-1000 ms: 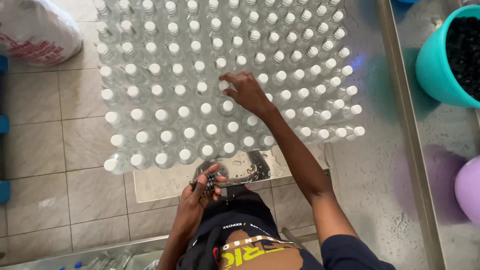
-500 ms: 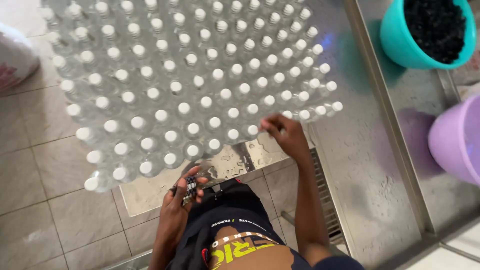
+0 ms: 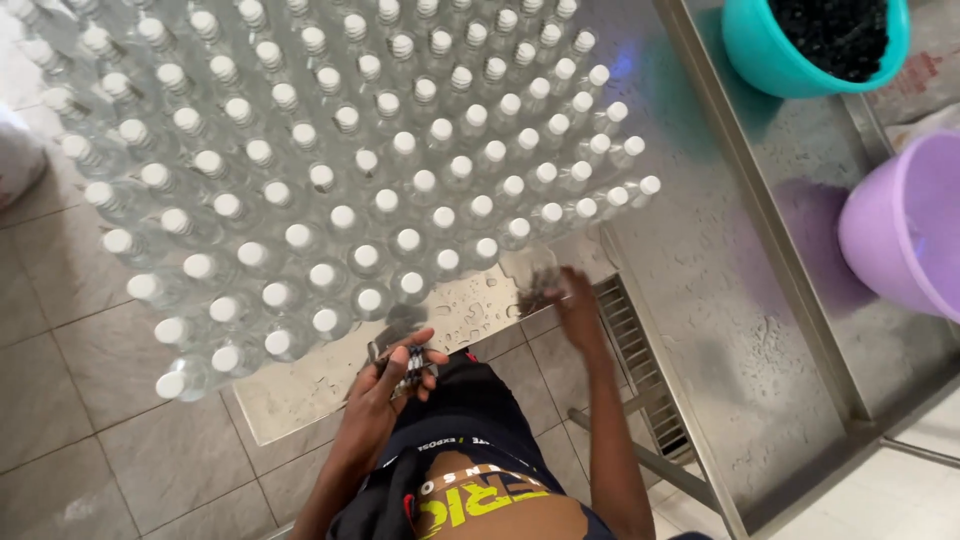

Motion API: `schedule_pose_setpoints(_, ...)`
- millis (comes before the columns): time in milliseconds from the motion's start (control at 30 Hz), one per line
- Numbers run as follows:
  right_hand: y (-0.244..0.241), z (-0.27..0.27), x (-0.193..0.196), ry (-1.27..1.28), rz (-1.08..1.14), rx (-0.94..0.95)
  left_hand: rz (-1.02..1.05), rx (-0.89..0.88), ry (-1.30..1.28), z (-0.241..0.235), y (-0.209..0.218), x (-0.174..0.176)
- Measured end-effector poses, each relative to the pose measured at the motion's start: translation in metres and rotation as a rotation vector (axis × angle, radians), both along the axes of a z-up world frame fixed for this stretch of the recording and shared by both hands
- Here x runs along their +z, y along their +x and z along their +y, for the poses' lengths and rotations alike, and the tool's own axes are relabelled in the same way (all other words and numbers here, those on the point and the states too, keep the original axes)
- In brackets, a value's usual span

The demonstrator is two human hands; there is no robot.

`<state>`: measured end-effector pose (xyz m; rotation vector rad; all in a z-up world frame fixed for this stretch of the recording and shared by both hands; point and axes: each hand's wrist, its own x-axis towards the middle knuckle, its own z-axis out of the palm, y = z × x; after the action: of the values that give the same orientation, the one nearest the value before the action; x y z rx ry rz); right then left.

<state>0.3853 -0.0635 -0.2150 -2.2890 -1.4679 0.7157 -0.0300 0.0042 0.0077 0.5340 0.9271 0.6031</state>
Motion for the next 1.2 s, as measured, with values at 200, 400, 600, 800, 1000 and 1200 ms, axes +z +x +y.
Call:
schedule_pose_setpoints(200,0.063,-0.047,0.054,0.011,-0.377,-0.302,-0.122,-0.03,-0.078,-0.002,-0.01,-0.006)
schedule_pose_setpoints(400,-0.099,-0.009,0.222,0.141,0.329,-0.236,-0.244,-0.097,-0.143,-0.006,0.003,-0.015)
schedule_pose_setpoints(600,-0.19,0.015,0.24,0.345,0.452,0.389,-0.269,-0.211,-0.059,-0.02,0.005,-0.037)
schedule_pose_setpoints(800,-0.196,0.026,0.237,0.227,0.485,0.499,-0.249,-0.245,-0.003,-0.022,0.003,-0.036)
schedule_pose_setpoints(1000,-0.196,0.045,0.241,0.162,0.551,0.309,-0.286,-0.176,0.025,-0.015,0.004,-0.041)
schedule_pose_setpoints(1200,-0.177,0.084,0.237,0.162,0.618,0.448,-0.297,-0.044,-0.024,-0.004,0.016,-0.032)
